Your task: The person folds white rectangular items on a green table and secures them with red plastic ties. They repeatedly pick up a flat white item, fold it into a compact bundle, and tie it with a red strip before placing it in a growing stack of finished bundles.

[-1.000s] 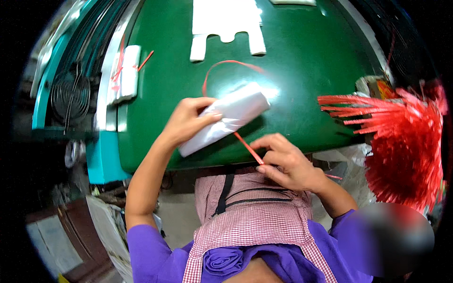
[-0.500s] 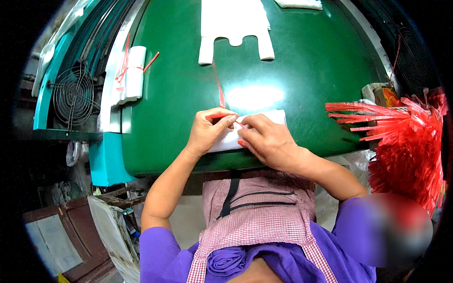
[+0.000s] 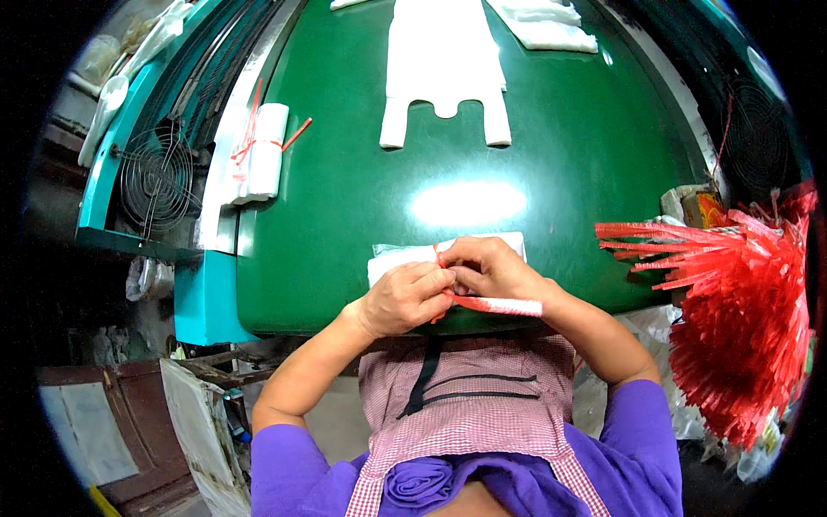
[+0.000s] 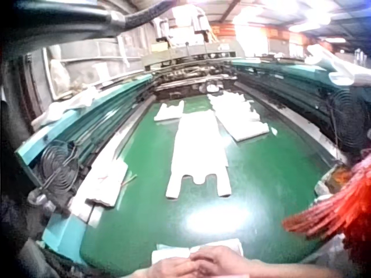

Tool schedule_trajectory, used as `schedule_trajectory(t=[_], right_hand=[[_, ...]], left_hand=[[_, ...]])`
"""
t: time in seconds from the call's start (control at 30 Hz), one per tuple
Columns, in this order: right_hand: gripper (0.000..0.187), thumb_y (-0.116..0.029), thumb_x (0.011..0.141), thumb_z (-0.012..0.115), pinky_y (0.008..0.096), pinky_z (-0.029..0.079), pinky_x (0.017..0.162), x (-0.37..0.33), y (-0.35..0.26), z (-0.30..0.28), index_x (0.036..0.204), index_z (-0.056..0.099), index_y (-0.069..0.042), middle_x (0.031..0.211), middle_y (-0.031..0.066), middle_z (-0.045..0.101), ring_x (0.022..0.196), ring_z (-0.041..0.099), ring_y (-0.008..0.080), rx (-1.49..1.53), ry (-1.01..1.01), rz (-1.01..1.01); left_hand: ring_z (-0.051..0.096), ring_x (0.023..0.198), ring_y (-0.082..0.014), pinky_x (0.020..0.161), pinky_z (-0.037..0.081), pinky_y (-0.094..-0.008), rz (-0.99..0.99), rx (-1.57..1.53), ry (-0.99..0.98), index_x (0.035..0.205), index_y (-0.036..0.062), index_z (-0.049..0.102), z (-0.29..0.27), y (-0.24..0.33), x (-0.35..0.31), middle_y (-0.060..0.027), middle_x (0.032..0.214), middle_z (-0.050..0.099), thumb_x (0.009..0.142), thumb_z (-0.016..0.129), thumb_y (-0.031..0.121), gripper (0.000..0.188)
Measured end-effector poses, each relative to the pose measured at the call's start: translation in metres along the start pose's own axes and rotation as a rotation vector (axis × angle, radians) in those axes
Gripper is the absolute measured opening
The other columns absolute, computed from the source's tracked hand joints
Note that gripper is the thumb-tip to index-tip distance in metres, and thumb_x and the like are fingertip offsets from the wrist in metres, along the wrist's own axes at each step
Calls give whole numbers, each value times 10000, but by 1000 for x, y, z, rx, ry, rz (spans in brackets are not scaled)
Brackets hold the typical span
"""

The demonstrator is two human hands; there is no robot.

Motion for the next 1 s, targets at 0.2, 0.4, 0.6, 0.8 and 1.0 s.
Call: schedule_trajectory(t=[0.2, 0.4, 0.6, 0.8, 1.0], right_hand=[[204, -159, 731, 658, 399, 502, 541, -32, -53, 59, 866, 564, -39, 916, 153, 575, 701, 612, 279, -661, -172, -447], [435, -153, 738, 650, 373, 483, 814, 31, -28, 31, 1132, 529, -13, 1096, 168, 583, 980, 584, 296, -944, -92, -334], [485, -200, 790, 699, 406, 462, 882, 120, -51, -26, 1212, 520, -41, 1168, 164, 579, 1075, 557, 304, -1027, 377, -630], [355, -349, 857, 624, 439, 463, 812, 180, 54, -103, 908, 605, 2, 957, 167, 585, 921, 556, 335, -1207, 320, -125], [318, -259, 858, 643, 408, 465, 861, 52, 2, -34, 1045, 590, -8, 1012, 173, 574, 985, 551, 348, -654, -71, 1]], left_hand=[[596, 739, -228, 621, 476, -334, -764, -186, 81, 738, 6, 566, -38, -131, -32, -103, 786, 552, 790, 683, 88, 153], [606, 757, -261, 633, 494, -351, -363, 117, 141, 930, 64, 636, -62, -70, -16, -80, 796, 578, 717, 734, 178, 261], [631, 943, -308, 788, 534, -379, -774, 427, 64, 1357, 131, 447, -90, -154, -62, -157, 1133, 604, 743, 654, 90, 649], [328, 1332, -352, 1035, 334, -548, -896, 1014, -57, 1382, 200, 443, -135, -275, -121, -141, 1407, 411, 872, 617, 302, 548], [277, 1386, -335, 1083, 203, -608, -518, 389, -60, 1317, 227, 525, -59, -132, -73, -115, 1461, 357, 814, 643, 428, 555]])
Point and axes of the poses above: each hand's wrist, its own x-axis towards the middle knuckle, its own z-axis out of the palm, y = z × x, the point moved 9 cm from there along x, towards the middle knuckle
